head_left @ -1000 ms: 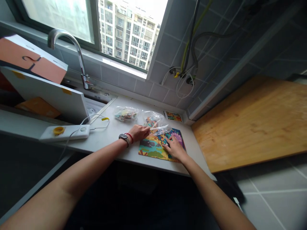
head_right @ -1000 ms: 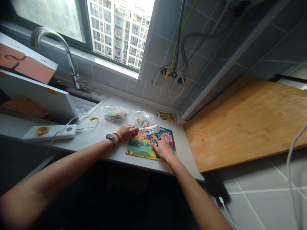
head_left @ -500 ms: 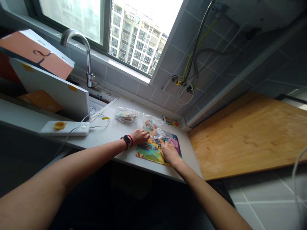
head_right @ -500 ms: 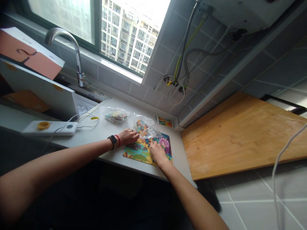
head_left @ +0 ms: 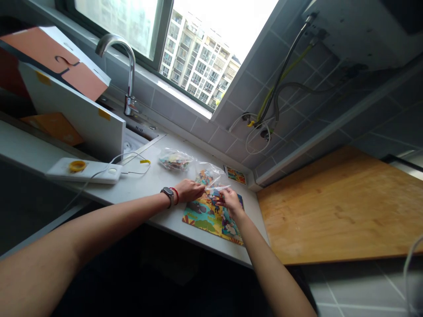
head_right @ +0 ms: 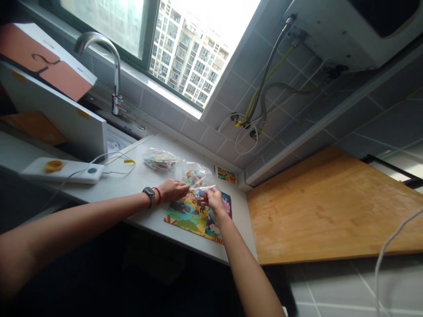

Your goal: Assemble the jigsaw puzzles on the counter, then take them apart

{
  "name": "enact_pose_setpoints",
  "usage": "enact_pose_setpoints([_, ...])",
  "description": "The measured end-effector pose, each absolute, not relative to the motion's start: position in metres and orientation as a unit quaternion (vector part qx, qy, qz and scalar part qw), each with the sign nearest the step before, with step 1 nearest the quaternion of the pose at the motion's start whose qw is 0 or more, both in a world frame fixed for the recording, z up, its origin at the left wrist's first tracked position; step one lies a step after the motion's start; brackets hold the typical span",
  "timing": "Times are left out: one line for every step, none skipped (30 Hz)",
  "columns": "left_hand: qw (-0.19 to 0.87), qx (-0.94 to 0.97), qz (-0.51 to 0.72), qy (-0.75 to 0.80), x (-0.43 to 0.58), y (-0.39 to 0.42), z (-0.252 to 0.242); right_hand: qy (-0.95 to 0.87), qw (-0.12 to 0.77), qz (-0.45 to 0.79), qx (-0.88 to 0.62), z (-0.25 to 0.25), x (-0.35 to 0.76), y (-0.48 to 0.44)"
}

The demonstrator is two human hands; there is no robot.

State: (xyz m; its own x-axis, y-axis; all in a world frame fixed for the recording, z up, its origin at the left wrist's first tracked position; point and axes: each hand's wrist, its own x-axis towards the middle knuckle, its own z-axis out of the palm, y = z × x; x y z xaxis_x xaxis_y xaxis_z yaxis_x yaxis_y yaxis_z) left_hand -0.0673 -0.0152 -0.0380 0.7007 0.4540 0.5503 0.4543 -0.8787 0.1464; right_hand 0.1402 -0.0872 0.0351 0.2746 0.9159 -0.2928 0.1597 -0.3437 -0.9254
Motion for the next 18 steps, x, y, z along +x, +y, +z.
enact_pose_setpoints([-0.007, -0.921, -0.301, -0.246, -0.068, -0.015, -0.038, -0.395, 0.425, 0.451, -0.678, 0.035, 0.138, -0.080])
enact_pose_setpoints([-0.014, -0.920, -0.303, -0.246, -0.069, -0.015, -0.038, -0.399, 0.434, 0.447, -0.673, 0.036, 0.136, -0.073])
enact_pose_setpoints([-0.021, -0.919, -0.305, -0.247, -0.069, -0.015, -0.037, -0.404, 0.440, 0.444, -0.668, 0.036, 0.134, -0.067])
enact_pose_setpoints([-0.026, -0.918, -0.307, -0.249, -0.069, -0.015, -0.037, -0.413, 0.444, 0.440, -0.663, 0.037, 0.132, -0.062])
enact_pose_setpoints([-0.031, -0.917, -0.309, -0.251, -0.070, -0.015, -0.036, -0.423, 0.444, 0.436, -0.659, 0.037, 0.131, -0.058])
enact_pose_setpoints([-0.035, -0.916, -0.310, -0.253, -0.070, -0.015, -0.036, -0.433, 0.439, 0.432, -0.658, 0.037, 0.131, -0.057])
enact_pose_setpoints([-0.038, -0.915, -0.311, -0.255, -0.070, -0.015, -0.035, -0.445, 0.430, 0.428, -0.659, 0.037, 0.131, -0.057])
enact_pose_setpoints([-0.041, -0.914, -0.312, -0.257, -0.070, -0.015, -0.035, -0.457, 0.417, 0.424, -0.661, 0.036, 0.133, -0.060])
enact_pose_setpoints([-0.044, -0.913, -0.313, -0.258, -0.070, -0.015, -0.035, -0.471, 0.402, 0.418, -0.665, 0.037, 0.136, -0.065])
enact_pose_setpoints([-0.047, -0.912, -0.314, -0.260, -0.069, -0.015, -0.035, -0.485, 0.387, 0.409, -0.669, 0.037, 0.140, -0.071])
enact_pose_setpoints([-0.050, -0.911, -0.315, -0.261, -0.069, -0.015, -0.035, -0.499, 0.372, 0.399, -0.673, 0.039, 0.145, -0.079])
enact_pose_setpoints([-0.052, -0.911, -0.316, -0.261, -0.069, -0.015, -0.035, -0.511, 0.359, 0.388, -0.678, 0.040, 0.152, -0.089])
enact_pose_setpoints([-0.054, -0.910, -0.317, -0.262, -0.069, -0.015, -0.035, -0.526, 0.344, 0.373, -0.682, 0.043, 0.159, -0.099])
enact_pose_setpoints([-0.056, -0.910, -0.317, -0.262, -0.069, -0.015, -0.035, -0.542, 0.323, 0.358, -0.688, 0.045, 0.167, -0.109])
enact_pose_setpoints([-0.058, -0.909, -0.317, -0.263, -0.069, -0.015, -0.035, -0.568, 0.287, 0.335, -0.695, 0.047, 0.175, -0.121])
enact_pose_setpoints([-0.061, -0.909, -0.318, -0.264, -0.069, -0.015, -0.035, -0.614, 0.221, 0.293, -0.699, 0.048, 0.182, -0.132])
enact_pose_setpoints([-0.064, -0.908, -0.319, -0.265, -0.069, -0.015, -0.035, -0.650, 0.155, 0.250, -0.701, 0.048, 0.188, -0.144])
enact_pose_setpoints([-0.067, -0.907, -0.320, -0.266, -0.069, -0.015, -0.035, -0.675, 0.087, 0.209, -0.702, 0.046, 0.193, -0.156])
